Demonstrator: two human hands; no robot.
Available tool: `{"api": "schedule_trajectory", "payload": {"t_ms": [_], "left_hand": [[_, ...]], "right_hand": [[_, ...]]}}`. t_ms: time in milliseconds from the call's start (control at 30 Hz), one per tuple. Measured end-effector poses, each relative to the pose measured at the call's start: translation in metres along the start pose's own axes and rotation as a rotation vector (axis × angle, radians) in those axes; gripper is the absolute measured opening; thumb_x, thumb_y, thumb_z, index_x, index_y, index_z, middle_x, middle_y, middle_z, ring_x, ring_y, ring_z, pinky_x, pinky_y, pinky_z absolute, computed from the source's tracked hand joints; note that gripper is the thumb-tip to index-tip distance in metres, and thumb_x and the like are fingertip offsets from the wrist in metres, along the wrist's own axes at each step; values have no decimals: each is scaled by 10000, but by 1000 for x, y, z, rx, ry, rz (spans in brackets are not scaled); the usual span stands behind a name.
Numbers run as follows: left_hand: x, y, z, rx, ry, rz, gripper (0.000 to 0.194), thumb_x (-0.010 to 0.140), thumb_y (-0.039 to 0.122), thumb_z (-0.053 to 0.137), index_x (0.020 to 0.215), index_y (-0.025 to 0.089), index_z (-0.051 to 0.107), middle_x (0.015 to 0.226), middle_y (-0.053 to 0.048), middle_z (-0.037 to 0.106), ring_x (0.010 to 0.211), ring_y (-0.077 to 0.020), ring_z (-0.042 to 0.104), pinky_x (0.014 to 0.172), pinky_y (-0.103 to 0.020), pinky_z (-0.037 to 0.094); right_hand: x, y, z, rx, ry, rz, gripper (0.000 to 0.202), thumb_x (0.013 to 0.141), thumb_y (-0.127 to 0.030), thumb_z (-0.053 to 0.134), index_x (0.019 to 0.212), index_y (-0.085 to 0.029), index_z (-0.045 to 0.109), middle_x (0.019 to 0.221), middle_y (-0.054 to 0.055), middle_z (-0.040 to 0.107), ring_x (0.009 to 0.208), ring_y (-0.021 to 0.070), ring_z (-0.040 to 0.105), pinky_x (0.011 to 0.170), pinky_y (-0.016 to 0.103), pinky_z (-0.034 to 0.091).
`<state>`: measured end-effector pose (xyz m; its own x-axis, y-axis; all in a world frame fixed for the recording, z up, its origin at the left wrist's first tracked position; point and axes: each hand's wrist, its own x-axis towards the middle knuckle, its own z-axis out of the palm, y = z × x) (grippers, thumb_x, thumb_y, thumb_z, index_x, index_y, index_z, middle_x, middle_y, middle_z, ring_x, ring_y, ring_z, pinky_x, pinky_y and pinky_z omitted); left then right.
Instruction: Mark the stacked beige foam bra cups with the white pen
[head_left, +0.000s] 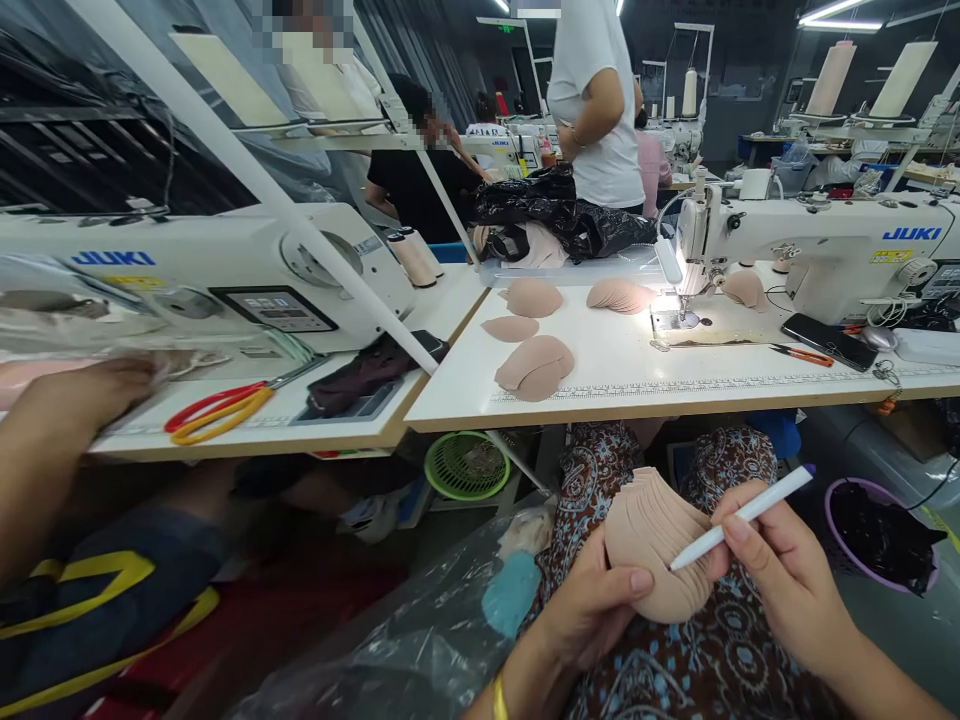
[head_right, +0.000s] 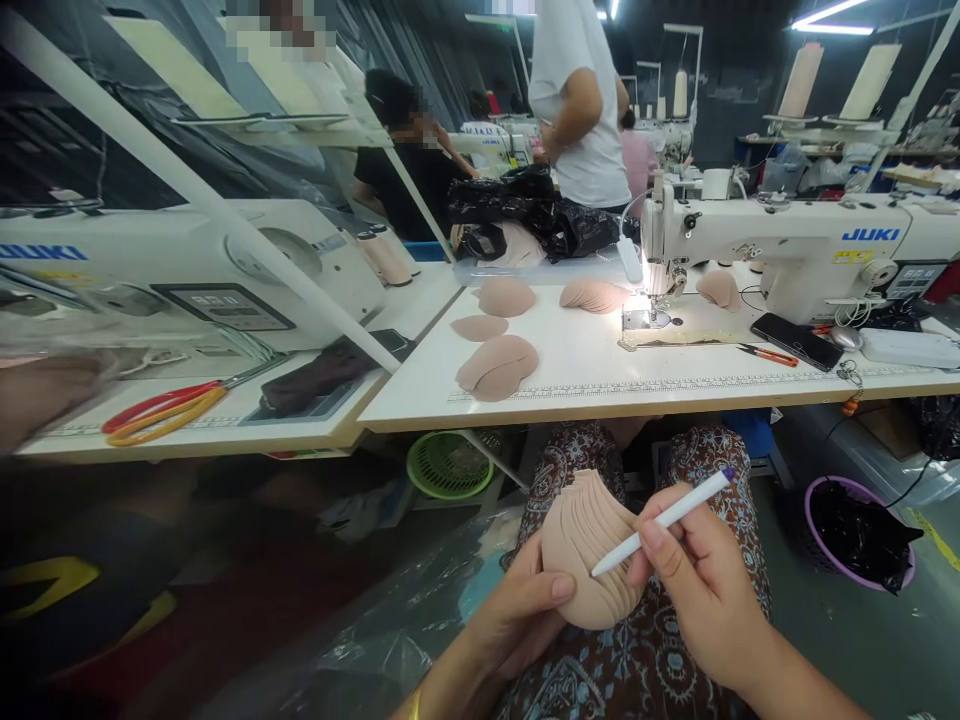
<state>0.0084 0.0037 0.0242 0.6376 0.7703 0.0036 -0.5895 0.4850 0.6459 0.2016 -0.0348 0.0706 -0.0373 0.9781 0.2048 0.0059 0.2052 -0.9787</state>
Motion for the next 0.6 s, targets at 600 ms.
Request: {"api": "schedule_trajectory", "payload": {"t_ms": [600], "left_hand": [[36, 96, -6, 401, 167, 114, 752, 662, 308, 959, 1334, 137, 669, 1256, -172, 729, 1186, -354, 669, 972, -418, 567]], "right_hand": [[0, 38, -13, 109, 228, 89, 281, 1033, -494, 589, 993, -231, 678, 703, 4, 596, 693, 155, 546, 673, 250, 465]]}}
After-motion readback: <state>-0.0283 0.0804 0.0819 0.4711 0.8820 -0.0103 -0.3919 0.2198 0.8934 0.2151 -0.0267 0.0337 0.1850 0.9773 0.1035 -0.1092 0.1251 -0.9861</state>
